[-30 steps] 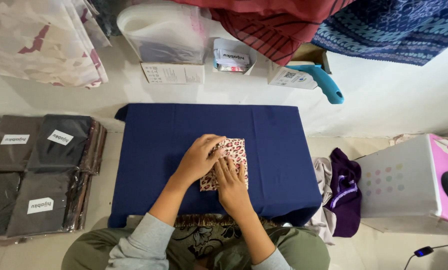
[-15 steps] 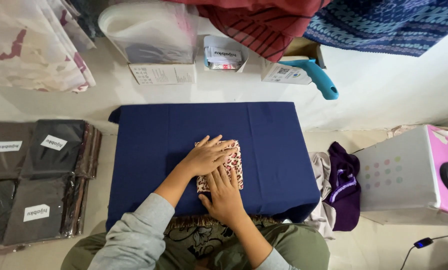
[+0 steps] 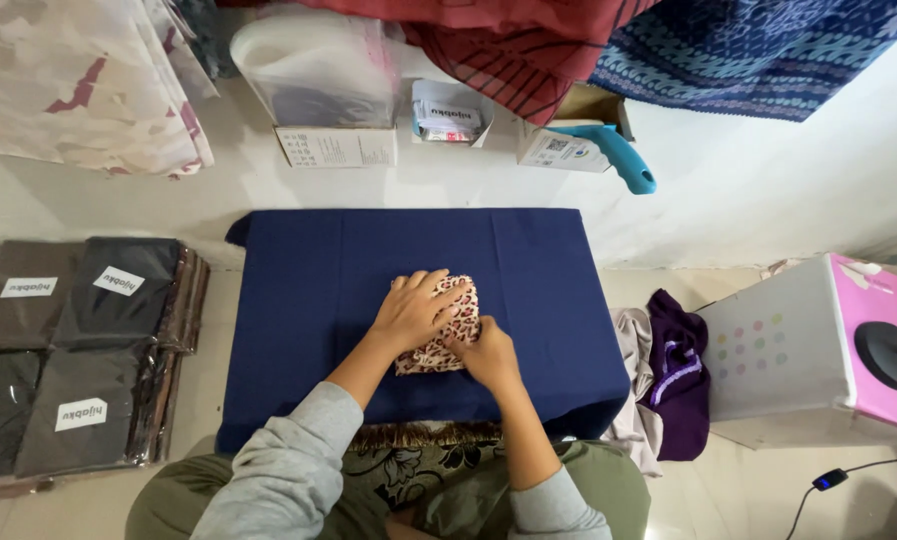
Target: The person uses a lint roller to clean a leopard-print fabric laid on a blue surface. They fold the fabric into a compact rectangle, place it into a clear plastic bag, and seal it. Finally, they pick up a light-colored cloth and begin to fold it.
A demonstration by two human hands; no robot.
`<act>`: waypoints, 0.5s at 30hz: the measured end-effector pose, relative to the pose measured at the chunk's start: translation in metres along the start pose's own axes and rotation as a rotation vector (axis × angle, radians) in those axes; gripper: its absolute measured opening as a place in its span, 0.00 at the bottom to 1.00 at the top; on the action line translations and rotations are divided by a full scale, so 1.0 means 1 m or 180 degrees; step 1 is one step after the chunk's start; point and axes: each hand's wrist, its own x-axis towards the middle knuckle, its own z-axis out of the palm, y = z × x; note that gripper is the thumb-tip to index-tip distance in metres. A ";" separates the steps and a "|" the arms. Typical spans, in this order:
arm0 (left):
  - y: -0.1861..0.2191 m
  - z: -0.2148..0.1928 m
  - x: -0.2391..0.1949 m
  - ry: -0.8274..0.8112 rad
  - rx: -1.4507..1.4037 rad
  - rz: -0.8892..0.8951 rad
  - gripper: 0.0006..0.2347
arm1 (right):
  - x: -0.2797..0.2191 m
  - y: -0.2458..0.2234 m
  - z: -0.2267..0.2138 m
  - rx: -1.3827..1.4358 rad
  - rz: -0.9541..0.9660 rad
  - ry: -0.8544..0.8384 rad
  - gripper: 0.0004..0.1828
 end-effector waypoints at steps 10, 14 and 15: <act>-0.030 0.000 0.020 -0.1143 -0.1991 -0.1053 0.50 | 0.021 0.007 -0.075 0.0091 -0.0880 -0.0581 0.20; -0.056 0.029 0.036 -0.1297 -0.2100 -0.0859 0.38 | 0.016 0.028 -0.066 -0.0079 -0.1776 -0.0247 0.15; -0.056 0.028 0.036 -0.1169 -0.2088 -0.0560 0.28 | 0.013 0.032 -0.057 -0.0487 -0.2453 0.0084 0.16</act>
